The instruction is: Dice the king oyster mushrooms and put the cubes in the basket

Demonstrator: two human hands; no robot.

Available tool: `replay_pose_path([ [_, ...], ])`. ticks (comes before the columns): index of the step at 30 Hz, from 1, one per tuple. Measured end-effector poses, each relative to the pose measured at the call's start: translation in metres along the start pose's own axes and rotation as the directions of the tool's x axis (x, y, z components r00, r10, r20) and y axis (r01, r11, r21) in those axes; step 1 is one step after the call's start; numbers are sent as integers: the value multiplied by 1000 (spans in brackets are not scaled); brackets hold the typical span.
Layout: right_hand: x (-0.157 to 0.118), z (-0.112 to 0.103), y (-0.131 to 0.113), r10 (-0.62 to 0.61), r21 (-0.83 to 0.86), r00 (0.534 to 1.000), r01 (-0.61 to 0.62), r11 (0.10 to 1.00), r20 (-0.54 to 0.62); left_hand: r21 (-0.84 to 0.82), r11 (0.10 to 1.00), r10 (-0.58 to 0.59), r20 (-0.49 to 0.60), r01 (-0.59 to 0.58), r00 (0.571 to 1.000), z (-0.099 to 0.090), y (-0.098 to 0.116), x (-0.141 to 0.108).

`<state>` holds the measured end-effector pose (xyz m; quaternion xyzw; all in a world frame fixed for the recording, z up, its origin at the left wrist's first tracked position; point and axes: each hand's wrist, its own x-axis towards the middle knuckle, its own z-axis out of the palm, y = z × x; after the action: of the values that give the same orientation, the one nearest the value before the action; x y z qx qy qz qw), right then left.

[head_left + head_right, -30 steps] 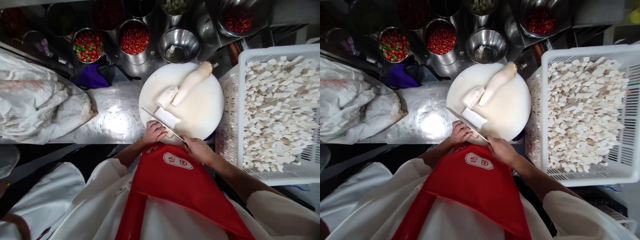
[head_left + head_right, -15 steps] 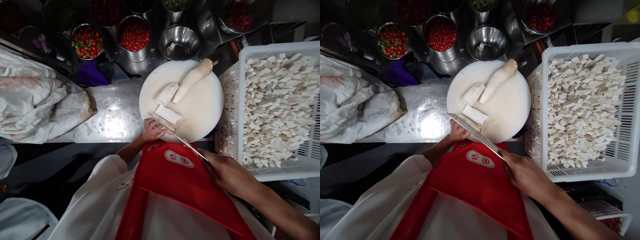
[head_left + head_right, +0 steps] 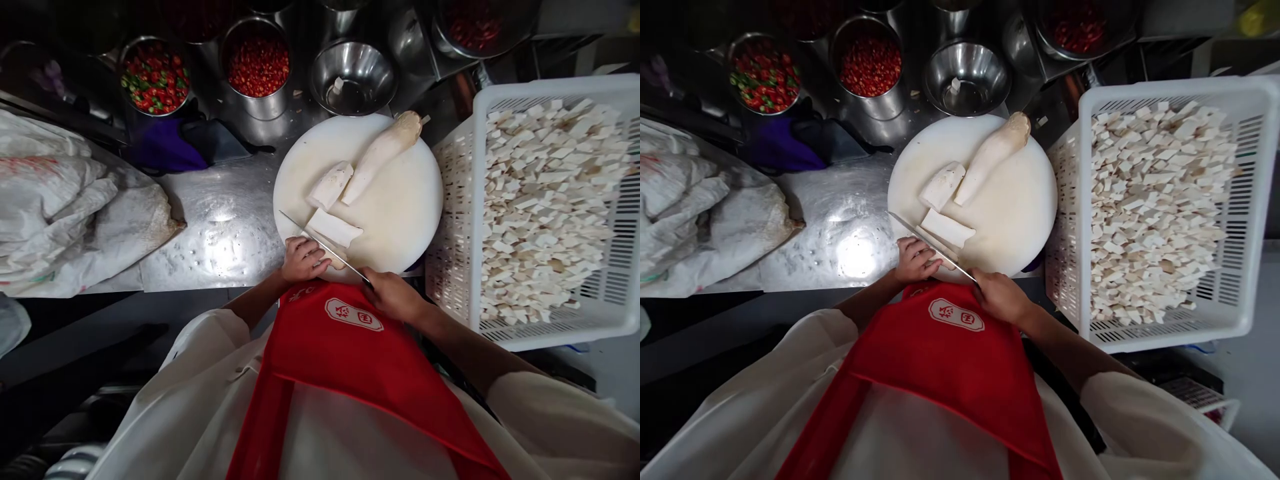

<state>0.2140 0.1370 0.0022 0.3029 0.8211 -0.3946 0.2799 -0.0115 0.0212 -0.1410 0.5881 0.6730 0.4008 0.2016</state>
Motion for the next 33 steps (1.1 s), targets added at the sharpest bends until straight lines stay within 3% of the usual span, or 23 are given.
replay_pose_path([
  [4,6,8,4,-63,54,995,68,996,-77,-23,1000,19,-42,-20,999,-4,0,-2],
  [9,-36,-8,-5,-50,71,985,62,996,-165,-8,1000,29,-67,-30,997,-1,-2,-5],
  [14,-70,-26,-18,-35,93,992,46,995,-117,24,993,119,-102,-117,988,3,-6,-4],
  [20,-85,-41,-26,-44,67,998,47,997,-43,218,949,262,-152,-226,953,4,-7,-6],
  [24,-66,-38,-25,-11,30,1000,11,999,6,276,917,339,-160,-288,927,3,-7,-5],
  [29,-8,-9,-19,9,-65,999,-7,998,35,278,896,403,-179,-347,897,2,-10,-4],
  [33,9,14,-19,-6,-77,1000,5,997,-18,235,927,320,-97,-291,942,-2,-16,-12],
])
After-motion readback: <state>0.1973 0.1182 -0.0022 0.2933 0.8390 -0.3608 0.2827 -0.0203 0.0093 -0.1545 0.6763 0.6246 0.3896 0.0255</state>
